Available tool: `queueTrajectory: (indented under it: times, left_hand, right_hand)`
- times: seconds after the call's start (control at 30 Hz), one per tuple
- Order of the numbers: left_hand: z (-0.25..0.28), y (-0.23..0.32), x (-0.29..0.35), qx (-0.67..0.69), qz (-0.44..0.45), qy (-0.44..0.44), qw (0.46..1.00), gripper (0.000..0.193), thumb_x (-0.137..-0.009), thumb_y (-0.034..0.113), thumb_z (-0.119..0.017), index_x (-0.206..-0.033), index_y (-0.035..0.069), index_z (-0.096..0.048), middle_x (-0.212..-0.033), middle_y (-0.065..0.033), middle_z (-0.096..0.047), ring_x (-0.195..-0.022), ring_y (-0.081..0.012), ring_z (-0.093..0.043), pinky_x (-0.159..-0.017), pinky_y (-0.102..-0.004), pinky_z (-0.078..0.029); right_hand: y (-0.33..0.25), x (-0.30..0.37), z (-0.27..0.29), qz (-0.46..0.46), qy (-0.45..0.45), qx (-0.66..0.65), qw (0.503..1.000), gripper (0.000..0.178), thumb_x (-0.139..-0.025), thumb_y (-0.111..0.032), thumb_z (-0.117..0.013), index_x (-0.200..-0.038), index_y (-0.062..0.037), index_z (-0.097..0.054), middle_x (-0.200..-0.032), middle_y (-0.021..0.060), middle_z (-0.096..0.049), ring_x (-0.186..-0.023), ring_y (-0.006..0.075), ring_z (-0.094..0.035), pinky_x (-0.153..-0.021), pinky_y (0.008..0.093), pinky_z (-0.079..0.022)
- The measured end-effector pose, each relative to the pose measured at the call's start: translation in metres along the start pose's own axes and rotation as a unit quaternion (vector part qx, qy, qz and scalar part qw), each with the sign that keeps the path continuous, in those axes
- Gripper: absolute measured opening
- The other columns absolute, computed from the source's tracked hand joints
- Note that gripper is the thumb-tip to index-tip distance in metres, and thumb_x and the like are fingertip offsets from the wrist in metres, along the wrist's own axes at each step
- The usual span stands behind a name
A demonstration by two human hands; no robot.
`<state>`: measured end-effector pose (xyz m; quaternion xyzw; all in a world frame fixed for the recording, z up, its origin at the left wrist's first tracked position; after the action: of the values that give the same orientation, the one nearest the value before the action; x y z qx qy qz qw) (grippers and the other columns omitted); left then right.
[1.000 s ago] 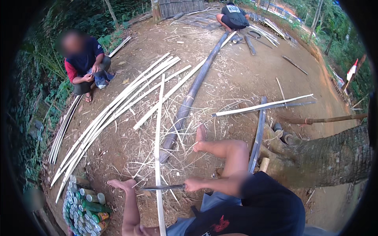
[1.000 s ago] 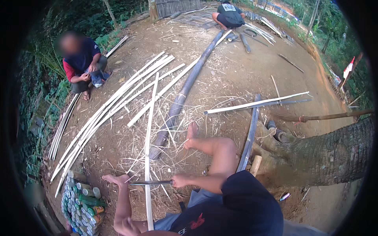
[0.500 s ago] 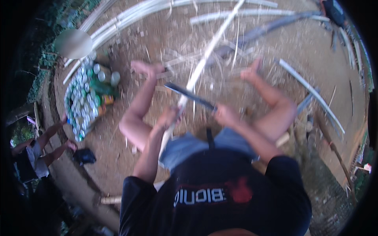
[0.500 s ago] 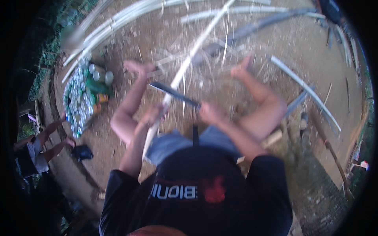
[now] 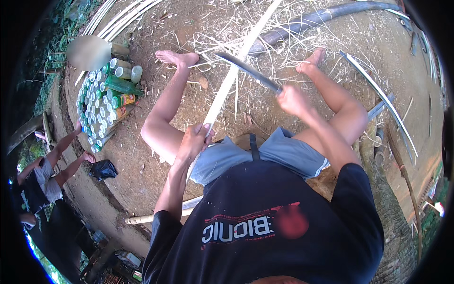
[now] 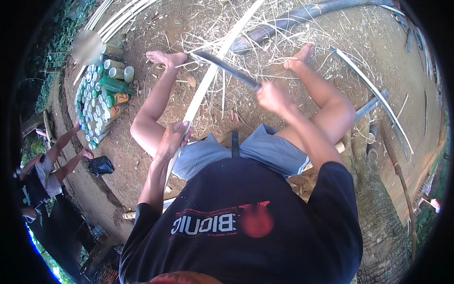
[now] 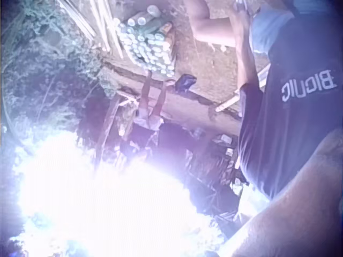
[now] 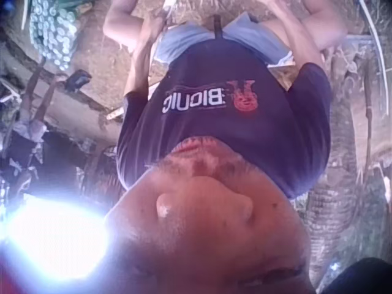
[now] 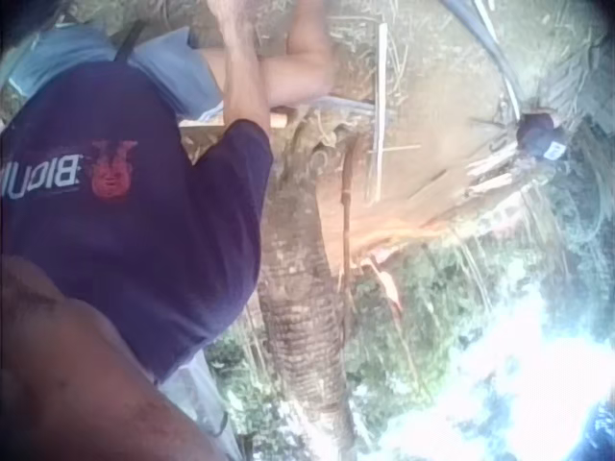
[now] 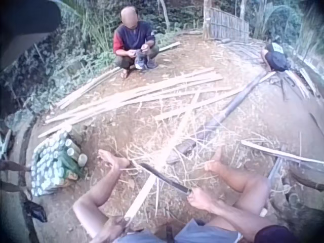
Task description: The person is using a blade to strip layers from a length of bamboo, repeatedly drawing the blade along the material to create thin strips.
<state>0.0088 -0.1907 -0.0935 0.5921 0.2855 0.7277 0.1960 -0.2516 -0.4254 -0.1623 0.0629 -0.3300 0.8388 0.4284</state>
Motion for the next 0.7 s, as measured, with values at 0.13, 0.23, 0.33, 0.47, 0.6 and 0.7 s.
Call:
queueTrajectory:
  times: [0.13,0.23,0.33,0.47,0.6,0.7]
  left_hand:
    - [-0.003,-0.001,0.008,0.022,0.024,0.009,0.999,0.034,-0.106,0.023,-0.042,-0.086,0.000,-0.059,-0.058,-0.0002,-0.047,-0.044,-0.0087,-0.040,-0.041,-0.0249,-0.033]
    - [-0.002,-0.005,0.009,0.002,0.015,0.018,1.000,0.035,-0.106,0.023,-0.042,-0.086,0.000,-0.059,-0.058,-0.0003,-0.047,-0.044,-0.0086,-0.039,-0.041,-0.0249,-0.033]
    - [0.001,-0.002,0.012,0.013,0.016,0.009,1.000,0.035,-0.106,0.023,-0.042,-0.085,0.000,-0.058,-0.058,0.0000,-0.047,-0.044,-0.0082,-0.039,-0.041,-0.0247,-0.033]
    - [0.000,-0.008,0.026,0.038,0.060,0.027,0.997,0.037,-0.106,0.024,-0.043,-0.083,0.000,-0.058,-0.057,0.0007,-0.046,-0.044,-0.0074,-0.038,-0.041,-0.0245,-0.032]
    - [0.005,0.007,0.022,-0.012,0.013,0.040,0.999,0.036,-0.105,0.024,-0.044,-0.083,0.000,-0.059,-0.057,0.0011,-0.046,-0.044,-0.0067,-0.038,-0.041,-0.0242,-0.032]
    - [0.006,-0.010,0.036,0.019,0.053,0.024,0.998,0.035,-0.105,0.024,-0.044,-0.083,0.002,-0.059,-0.057,0.0014,-0.046,-0.044,-0.0066,-0.038,-0.041,-0.0239,-0.031]
  right_hand:
    - [-0.023,0.016,0.006,0.054,-0.070,0.070,0.994,0.019,-0.086,-0.020,-0.055,-0.088,-0.0038,-0.065,-0.070,0.0196,-0.067,-0.064,0.0366,-0.068,-0.060,0.0505,-0.053]
    - [0.012,-0.010,0.001,-0.024,0.002,0.003,1.000,0.018,-0.084,-0.020,-0.058,-0.086,-0.0044,-0.065,-0.068,0.0194,-0.067,-0.062,0.0349,-0.068,-0.059,0.0505,-0.053]
    - [-0.014,0.017,-0.020,0.077,0.039,0.018,0.996,0.017,-0.084,-0.019,-0.057,-0.083,-0.0041,-0.065,-0.066,0.0184,-0.066,-0.057,0.0313,-0.067,-0.054,0.0465,-0.053]
    - [0.017,-0.027,-0.002,0.004,-0.079,0.104,0.991,0.014,-0.080,-0.017,-0.061,-0.080,-0.0044,-0.067,-0.064,0.0186,-0.066,-0.057,0.0311,-0.067,-0.056,0.0478,-0.053]
    - [-0.013,0.002,-0.013,0.063,0.058,-0.076,0.993,0.011,-0.078,-0.014,-0.060,-0.077,-0.0044,-0.065,-0.062,0.0233,-0.062,-0.059,0.0389,-0.065,-0.057,0.0515,-0.051]
    - [-0.012,0.000,0.000,0.098,-0.032,0.115,0.988,0.013,-0.078,-0.015,-0.060,-0.077,-0.0030,-0.065,-0.062,0.0221,-0.063,-0.056,0.0377,-0.064,-0.054,0.0495,-0.050]
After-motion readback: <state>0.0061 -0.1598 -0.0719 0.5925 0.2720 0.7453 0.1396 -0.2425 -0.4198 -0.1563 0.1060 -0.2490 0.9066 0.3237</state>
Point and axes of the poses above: each hand's wrist, its own x-axis away from the middle knuckle, its own z-axis out of the back of the hand, y = z × x, the point moved 1 cm from there along -x, towards the middle knuckle
